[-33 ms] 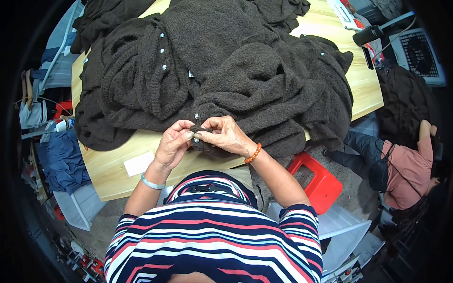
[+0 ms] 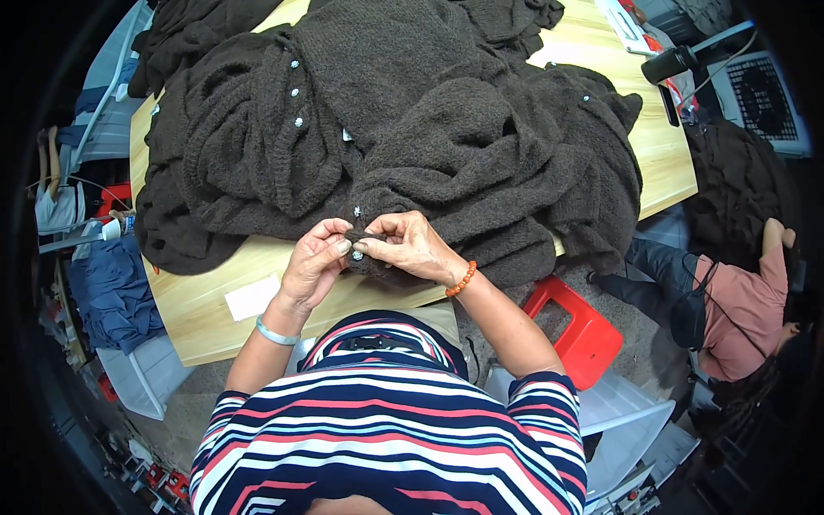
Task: Inspect brown sweaters and use scissors to trim loose threads at a quality control workbench.
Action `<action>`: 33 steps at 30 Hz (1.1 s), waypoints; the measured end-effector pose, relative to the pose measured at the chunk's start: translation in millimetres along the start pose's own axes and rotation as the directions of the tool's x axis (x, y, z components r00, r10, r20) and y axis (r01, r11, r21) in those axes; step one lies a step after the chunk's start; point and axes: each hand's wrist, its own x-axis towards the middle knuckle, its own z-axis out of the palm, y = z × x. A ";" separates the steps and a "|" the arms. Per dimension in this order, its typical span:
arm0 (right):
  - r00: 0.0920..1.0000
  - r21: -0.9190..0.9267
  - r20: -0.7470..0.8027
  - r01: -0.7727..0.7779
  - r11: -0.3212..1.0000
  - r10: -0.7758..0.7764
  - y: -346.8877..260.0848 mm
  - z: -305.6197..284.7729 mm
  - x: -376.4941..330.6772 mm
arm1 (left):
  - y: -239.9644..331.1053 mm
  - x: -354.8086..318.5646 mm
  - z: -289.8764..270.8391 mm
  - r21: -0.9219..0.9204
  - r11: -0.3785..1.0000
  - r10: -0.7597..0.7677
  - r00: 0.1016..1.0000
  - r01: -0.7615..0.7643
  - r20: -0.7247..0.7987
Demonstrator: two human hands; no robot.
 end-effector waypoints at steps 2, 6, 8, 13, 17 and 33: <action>0.999 0.046 0.021 -0.031 0.998 0.030 -2.9 0.8 -1.9 | 2.5 -1.9 2.1 -0.102 0.994 -0.034 0.999 0.032 -0.015; 0.996 0.097 0.089 -0.037 0.995 0.028 -2.3 2.0 -4.9 | -1.6 -0.2 6.6 0.019 0.996 0.088 0.992 -0.087 -0.086; 0.995 0.123 0.100 -0.035 0.992 0.022 1.9 1.4 -5.6 | -4.2 0.5 12.2 0.140 0.974 0.197 0.973 -0.180 -0.117; 1.000 0.216 -0.017 0.018 0.976 -0.015 13.0 3.6 -7.0 | -0.3 -22.8 27.6 0.766 0.550 0.560 0.827 -0.333 -0.042; 0.997 0.178 -0.072 0.020 0.984 -0.007 2.8 15.7 -10.7 | -5.9 -27.8 33.3 0.766 0.517 0.579 0.815 -0.383 0.017; 0.988 0.088 -0.135 0.089 0.992 -0.076 0.6 19.7 -7.8 | -30.8 -12.6 31.4 0.746 0.507 0.682 0.731 -0.432 -0.040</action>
